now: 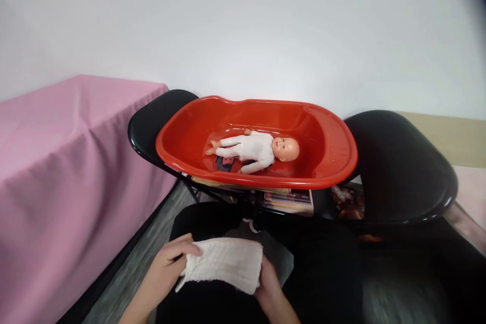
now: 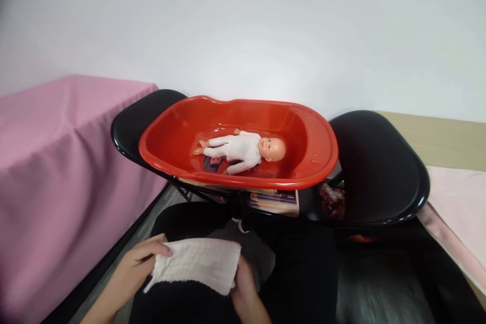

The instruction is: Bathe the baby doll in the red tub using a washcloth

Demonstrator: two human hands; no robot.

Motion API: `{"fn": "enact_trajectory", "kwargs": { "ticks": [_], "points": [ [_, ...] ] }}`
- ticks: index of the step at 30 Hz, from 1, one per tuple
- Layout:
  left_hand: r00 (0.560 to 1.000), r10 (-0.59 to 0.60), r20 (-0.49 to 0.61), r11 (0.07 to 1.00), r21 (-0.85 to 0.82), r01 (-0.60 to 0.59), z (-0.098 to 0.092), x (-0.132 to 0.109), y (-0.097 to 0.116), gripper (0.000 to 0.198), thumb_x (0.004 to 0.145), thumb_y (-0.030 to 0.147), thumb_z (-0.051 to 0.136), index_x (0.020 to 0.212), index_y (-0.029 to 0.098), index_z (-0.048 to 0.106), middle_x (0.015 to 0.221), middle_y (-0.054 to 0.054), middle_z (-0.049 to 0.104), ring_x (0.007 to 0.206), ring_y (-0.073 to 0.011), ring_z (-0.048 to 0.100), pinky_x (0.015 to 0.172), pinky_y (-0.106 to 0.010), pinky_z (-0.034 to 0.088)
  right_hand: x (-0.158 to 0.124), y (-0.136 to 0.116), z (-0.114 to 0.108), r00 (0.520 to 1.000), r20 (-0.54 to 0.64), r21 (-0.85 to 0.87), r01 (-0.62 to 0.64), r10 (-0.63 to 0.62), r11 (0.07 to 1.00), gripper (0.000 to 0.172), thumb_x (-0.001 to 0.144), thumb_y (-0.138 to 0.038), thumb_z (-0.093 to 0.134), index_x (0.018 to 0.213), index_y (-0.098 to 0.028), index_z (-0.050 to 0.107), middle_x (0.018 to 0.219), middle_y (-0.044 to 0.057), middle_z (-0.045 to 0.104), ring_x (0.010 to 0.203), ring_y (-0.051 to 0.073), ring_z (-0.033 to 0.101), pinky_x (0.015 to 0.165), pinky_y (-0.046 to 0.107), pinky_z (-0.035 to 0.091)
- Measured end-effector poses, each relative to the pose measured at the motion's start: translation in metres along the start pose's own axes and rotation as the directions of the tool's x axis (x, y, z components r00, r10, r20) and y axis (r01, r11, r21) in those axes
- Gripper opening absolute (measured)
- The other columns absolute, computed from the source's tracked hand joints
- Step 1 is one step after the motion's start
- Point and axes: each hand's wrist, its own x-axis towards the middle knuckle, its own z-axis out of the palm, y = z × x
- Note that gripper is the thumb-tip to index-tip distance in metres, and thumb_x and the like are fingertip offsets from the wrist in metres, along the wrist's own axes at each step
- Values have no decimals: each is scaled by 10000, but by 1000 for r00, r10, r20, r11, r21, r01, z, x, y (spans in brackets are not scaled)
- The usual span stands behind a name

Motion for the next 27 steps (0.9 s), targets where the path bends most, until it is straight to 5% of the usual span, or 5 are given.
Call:
{"fn": "enact_trajectory", "kwargs": {
  "ticks": [2,6,16,20,27],
  "points": [
    [998,56,-6,998,16,-56,9,3,5,281,911,288,590,866,210,857,766,-23,565,700,-168,559,688,-269,404,1,0,-1,994,-57,-28,88,-89,996,488,682,-551,931,959,-162,831,890,83,828,887,292,784,831,382,616],
    [998,45,-53,995,95,-40,37,7,8,298,894,253,556,942,216,848,850,-34,621,755,-178,617,708,-268,438,1,-2,-2,977,39,-63,214,-212,975,493,714,-536,922,1032,-169,841,992,85,836,948,276,780,920,375,600],
    [993,-69,-96,994,74,76,108,13,6,357,804,276,571,1043,198,825,896,-54,673,794,-222,657,742,-315,515,4,13,-8,972,121,-113,216,-202,970,664,709,-665,897,1122,-151,817,1105,99,821,1085,309,754,1052,425,561],
    [995,-81,-57,995,51,84,124,13,13,363,776,253,546,1019,202,811,932,-71,695,839,-236,661,777,-333,535,-4,6,-3,954,230,-119,222,-191,968,606,774,-608,881,1194,-175,822,1127,95,819,1191,321,731,1107,427,537],
    [994,-105,-17,994,6,105,137,11,8,377,799,267,577,1079,192,817,1052,-104,757,934,-262,710,908,-389,574,-8,7,1,951,241,-118,226,-193,967,664,711,-677,923,1166,-201,834,1239,115,808,1319,344,689,1188,458,491]
  ]
}}
